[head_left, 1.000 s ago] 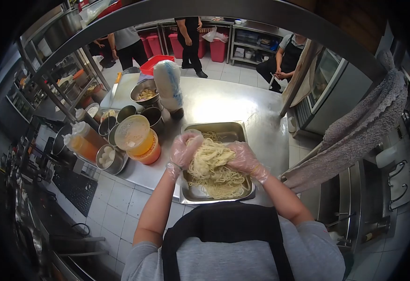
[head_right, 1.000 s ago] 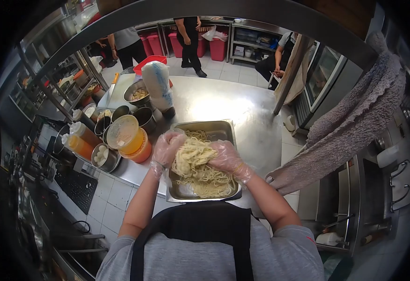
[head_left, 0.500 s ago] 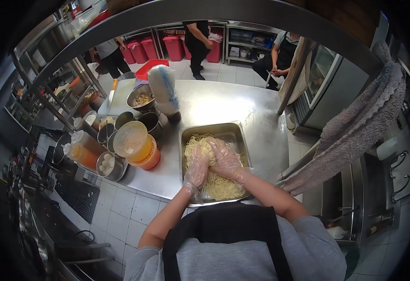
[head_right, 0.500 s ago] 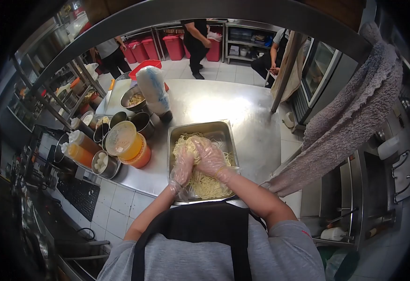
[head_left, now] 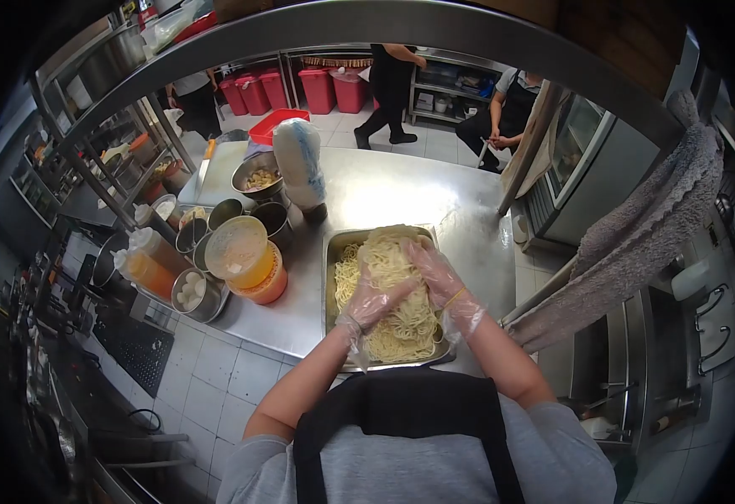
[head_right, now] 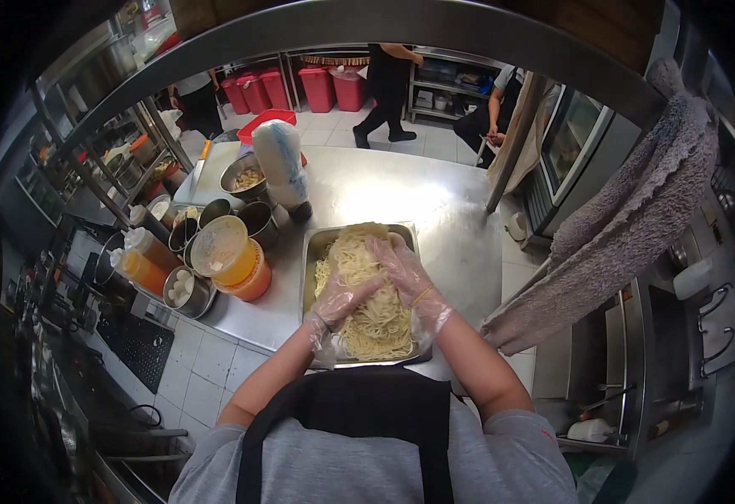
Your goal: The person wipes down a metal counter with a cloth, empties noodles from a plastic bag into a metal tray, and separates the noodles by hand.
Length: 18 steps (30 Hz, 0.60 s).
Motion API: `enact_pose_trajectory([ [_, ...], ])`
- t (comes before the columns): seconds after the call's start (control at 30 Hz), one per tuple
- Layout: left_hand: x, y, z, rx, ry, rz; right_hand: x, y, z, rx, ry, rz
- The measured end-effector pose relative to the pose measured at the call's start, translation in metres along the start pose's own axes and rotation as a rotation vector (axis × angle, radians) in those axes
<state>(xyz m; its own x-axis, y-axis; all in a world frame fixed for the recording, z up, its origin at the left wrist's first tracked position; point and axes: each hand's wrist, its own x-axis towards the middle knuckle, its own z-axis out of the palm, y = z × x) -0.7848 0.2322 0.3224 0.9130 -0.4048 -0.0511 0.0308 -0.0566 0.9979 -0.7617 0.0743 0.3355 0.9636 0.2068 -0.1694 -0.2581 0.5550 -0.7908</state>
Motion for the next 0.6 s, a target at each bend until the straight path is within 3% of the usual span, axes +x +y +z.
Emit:
enact_pose_trajectory([
  [0.1,0.003,-0.013,-0.015,-0.262,0.091,-0.001,-0.006,0.002,-0.005,-0.156,-0.141,-0.072],
  [0.17,-0.002,-0.005,-0.014,-0.330,0.167,0.029,-0.004,-0.003,-0.008,-0.070,-0.117,-0.057],
  [0.27,0.001,-0.014,-0.028,-0.008,0.172,0.266,-0.002,-0.020,-0.004,-0.048,-0.032,-0.041],
  [0.37,-0.013,-0.011,-0.040,0.268,0.363,0.005,0.001,-0.039,-0.005,-0.090,0.000,-0.129],
  [0.47,0.001,-0.086,-0.063,0.450,0.346,0.017,0.015,-0.033,-0.027,-0.186,-0.087,-0.219],
  [0.57,-0.008,-0.066,-0.062,0.388,0.347,-0.008,0.009,-0.029,-0.008,-0.351,-0.166,-0.142],
  [0.6,-0.005,-0.068,-0.064,0.414,0.328,0.089,0.005,-0.028,0.000,-0.479,-0.181,-0.134],
])
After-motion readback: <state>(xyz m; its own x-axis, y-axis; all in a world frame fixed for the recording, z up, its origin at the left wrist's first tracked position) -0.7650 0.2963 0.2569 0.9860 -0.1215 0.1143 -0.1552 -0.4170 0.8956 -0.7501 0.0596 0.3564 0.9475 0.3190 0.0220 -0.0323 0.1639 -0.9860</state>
